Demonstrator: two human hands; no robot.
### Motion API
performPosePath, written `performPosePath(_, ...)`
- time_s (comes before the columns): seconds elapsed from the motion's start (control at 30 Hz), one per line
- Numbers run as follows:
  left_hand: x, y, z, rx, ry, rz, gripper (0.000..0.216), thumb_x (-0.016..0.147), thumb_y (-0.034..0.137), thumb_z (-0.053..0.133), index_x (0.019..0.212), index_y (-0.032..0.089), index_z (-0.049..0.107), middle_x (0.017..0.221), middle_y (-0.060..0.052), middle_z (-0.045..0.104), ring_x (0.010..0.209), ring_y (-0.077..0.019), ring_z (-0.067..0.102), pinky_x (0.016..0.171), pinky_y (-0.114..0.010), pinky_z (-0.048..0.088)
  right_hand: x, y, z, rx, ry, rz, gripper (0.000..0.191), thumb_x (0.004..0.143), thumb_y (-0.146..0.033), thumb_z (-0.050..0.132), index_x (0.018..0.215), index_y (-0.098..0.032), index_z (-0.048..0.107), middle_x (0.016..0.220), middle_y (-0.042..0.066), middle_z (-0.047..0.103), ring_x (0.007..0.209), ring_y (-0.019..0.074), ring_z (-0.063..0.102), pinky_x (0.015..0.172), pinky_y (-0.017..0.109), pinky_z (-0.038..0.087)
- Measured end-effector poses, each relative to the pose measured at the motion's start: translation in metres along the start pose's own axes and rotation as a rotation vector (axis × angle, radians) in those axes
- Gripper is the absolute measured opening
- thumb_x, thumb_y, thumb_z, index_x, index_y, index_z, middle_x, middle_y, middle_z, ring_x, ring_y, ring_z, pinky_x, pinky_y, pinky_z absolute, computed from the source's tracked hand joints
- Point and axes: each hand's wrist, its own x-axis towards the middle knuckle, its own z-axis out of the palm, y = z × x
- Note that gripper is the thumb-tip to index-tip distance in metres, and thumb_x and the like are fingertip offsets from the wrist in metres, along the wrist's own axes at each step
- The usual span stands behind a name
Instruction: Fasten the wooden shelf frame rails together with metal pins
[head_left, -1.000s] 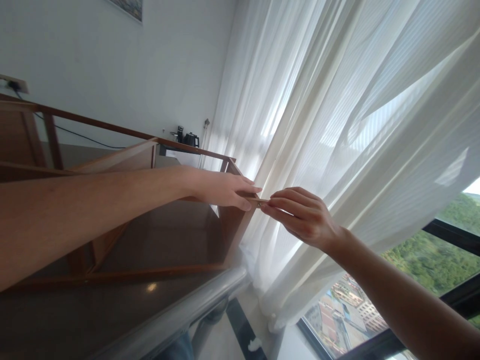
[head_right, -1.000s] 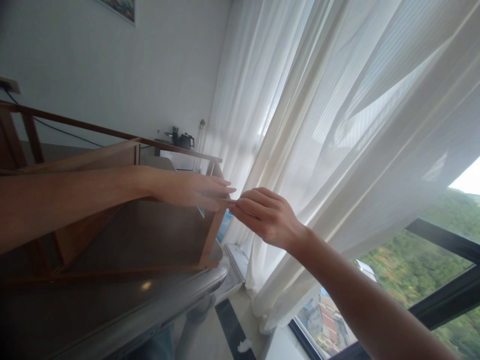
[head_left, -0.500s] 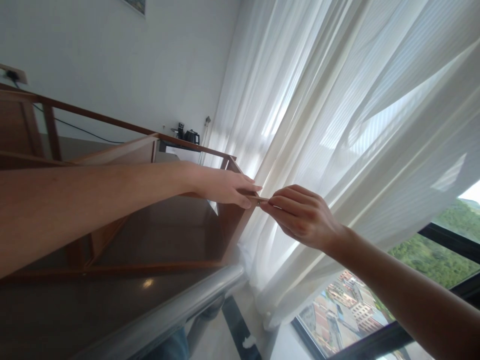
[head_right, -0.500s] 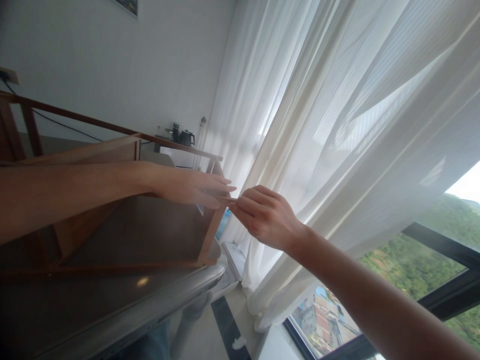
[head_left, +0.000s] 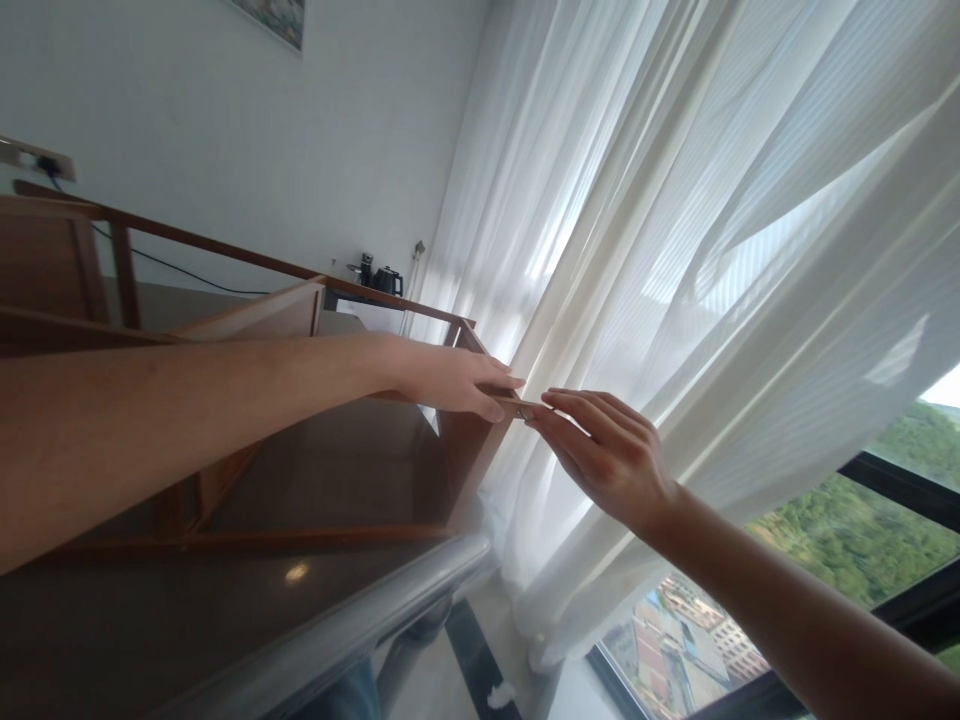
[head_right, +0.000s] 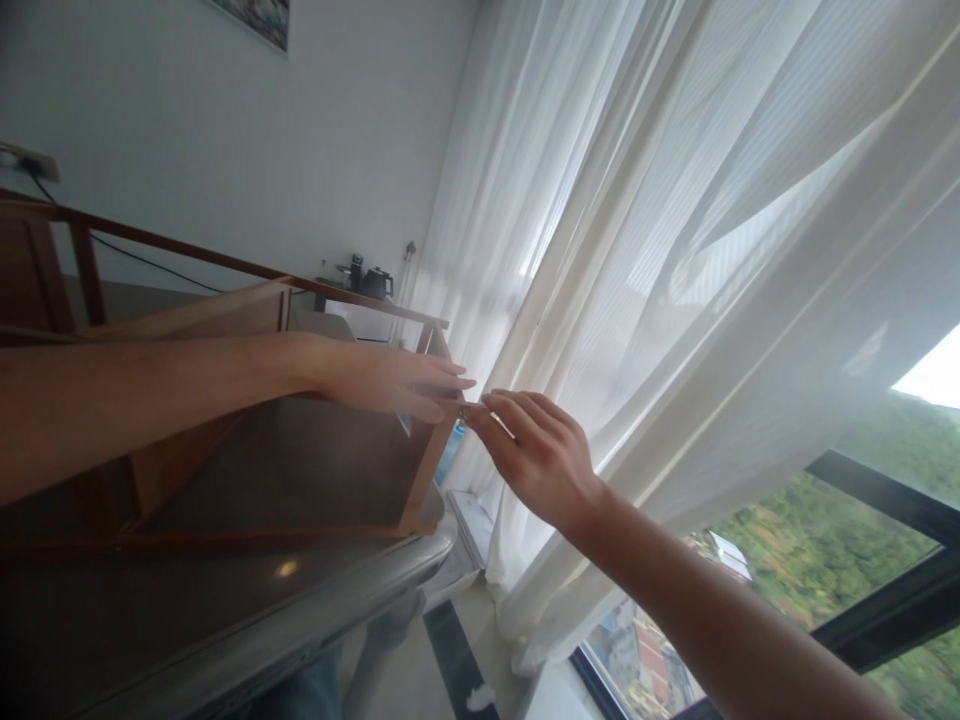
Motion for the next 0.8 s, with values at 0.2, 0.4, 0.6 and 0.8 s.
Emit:
performPosePath(0.2, 0.0008, -0.0001, 0.0002, 0.011, -0.013, 0.001, 0.081, 0.09, 0.072, 0.046, 0.16, 0.034, 0.032, 0.171, 0.002, 0.024, 0.156, -0.0306, 0.023, 0.127, -0.046, 0.019, -0.0021, -0.0035, 0.004, -0.092, 0.106, -0.018, 0.019, 0.085, -0.009, 0.079, 0.101, -0.013, 0.071, 0.087, 0.007, 0.078, 0.088, 0.0242, 0.076, 0.075, 0.037, 0.062)
performPosePath(0.4, 0.0008, -0.0039, 0.0016, 0.008, -0.002, 0.003, 0.081, 0.089, 0.075, 0.045, 0.159, 0.037, 0.032, 0.171, 0.003, 0.024, 0.156, -0.0317, 0.023, 0.127, -0.049, 0.02, -0.0019, -0.0047, 0.0054, -0.084, 0.119, -0.008, 0.021, 0.084, -0.008, 0.08, 0.1, -0.016, 0.07, 0.089, 0.006, 0.079, 0.09, 0.0244, 0.076, 0.075, 0.037, 0.062)
performPosePath(0.6, 0.0009, -0.0027, 0.0003, 0.006, -0.004, -0.004, 0.081, 0.088, 0.073, 0.047, 0.159, 0.037, 0.033, 0.17, 0.004, 0.024, 0.156, -0.0322, 0.022, 0.127, -0.047, 0.018, -0.0019, -0.0064, 0.005, -0.082, 0.124, 0.026, 0.02, 0.084, -0.011, 0.081, 0.099, -0.016, 0.07, 0.088, 0.006, 0.079, 0.086, 0.023, 0.076, 0.072, 0.036, 0.061)
performPosePath(0.8, 0.0, 0.0008, -0.0005, 0.007, -0.013, -0.001, 0.081, 0.089, 0.071, 0.048, 0.159, 0.034, 0.034, 0.17, 0.001, 0.024, 0.156, -0.0311, 0.024, 0.127, -0.045, 0.019, -0.0004, -0.0102, 0.0052, -0.075, 0.111, 0.061, 0.016, 0.085, -0.012, 0.08, 0.097, -0.016, 0.071, 0.086, 0.005, 0.078, 0.084, 0.0221, 0.075, 0.072, 0.036, 0.06)
